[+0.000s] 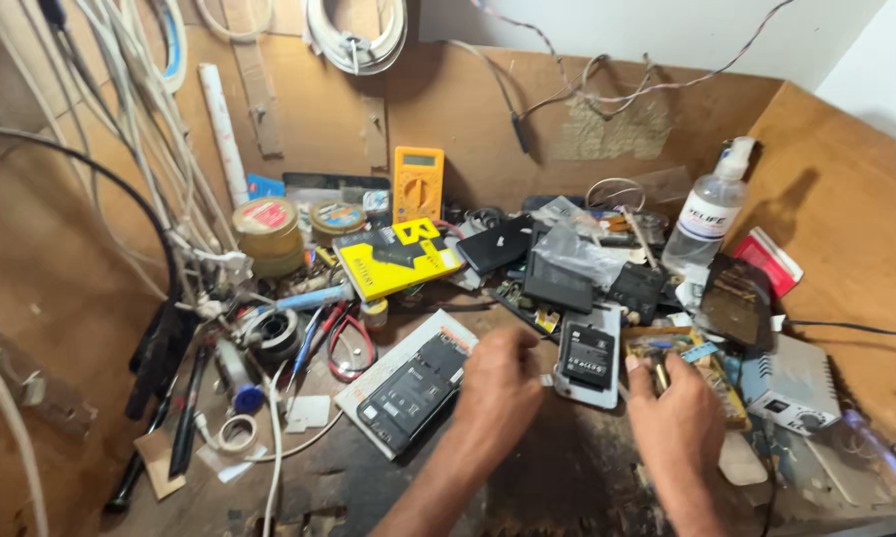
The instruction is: The person uses a small screwdriver to remove screws from a disassembled mobile phone on a cluttered workbench. They place the screws aside, then continue to manipulate the phone and its internal components with both hands.
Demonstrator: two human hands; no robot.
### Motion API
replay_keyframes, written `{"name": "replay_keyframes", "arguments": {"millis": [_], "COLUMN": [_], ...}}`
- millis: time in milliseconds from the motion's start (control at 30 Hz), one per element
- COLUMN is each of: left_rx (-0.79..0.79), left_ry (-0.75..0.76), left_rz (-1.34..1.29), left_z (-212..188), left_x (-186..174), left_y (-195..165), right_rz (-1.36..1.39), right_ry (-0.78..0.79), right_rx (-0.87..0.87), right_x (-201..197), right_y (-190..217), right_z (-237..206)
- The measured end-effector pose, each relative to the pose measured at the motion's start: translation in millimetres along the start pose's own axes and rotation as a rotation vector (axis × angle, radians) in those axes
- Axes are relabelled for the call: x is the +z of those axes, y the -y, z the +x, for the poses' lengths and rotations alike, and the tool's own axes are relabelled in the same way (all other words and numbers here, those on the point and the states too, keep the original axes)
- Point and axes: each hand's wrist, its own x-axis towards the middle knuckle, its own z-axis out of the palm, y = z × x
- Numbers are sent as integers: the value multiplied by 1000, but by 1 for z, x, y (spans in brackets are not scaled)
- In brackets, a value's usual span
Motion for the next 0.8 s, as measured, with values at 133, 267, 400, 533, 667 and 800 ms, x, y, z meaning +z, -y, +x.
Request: {"name": "replay_keyframes", "arguments": {"millis": [133, 267, 400, 533, 667, 800], "left_rx": [-125, -229, -322, -416, -624, -697], "left_ry": [79, 149, 177, 141, 224, 312], "left_rz": [90, 190, 231, 148, -165, -443], "left_z": [19, 21, 22, 28, 39, 41], "left_x": [29, 42, 51, 55, 53, 47], "left_y": [-20, -35, -37, -21, 1, 17], "right_rz": [38, 92, 124, 275, 368, 449], "right_ry": [-174, -289, -312, -340, -382, -481], "right_rx": [-59, -168, -196, -135, -79, -136], "right_x": [8, 4, -1, -3, -1, 2], "right_y": [4, 10, 16, 19, 18, 13], "right_z": [-19, -27, -30, -32, -33, -33]}}
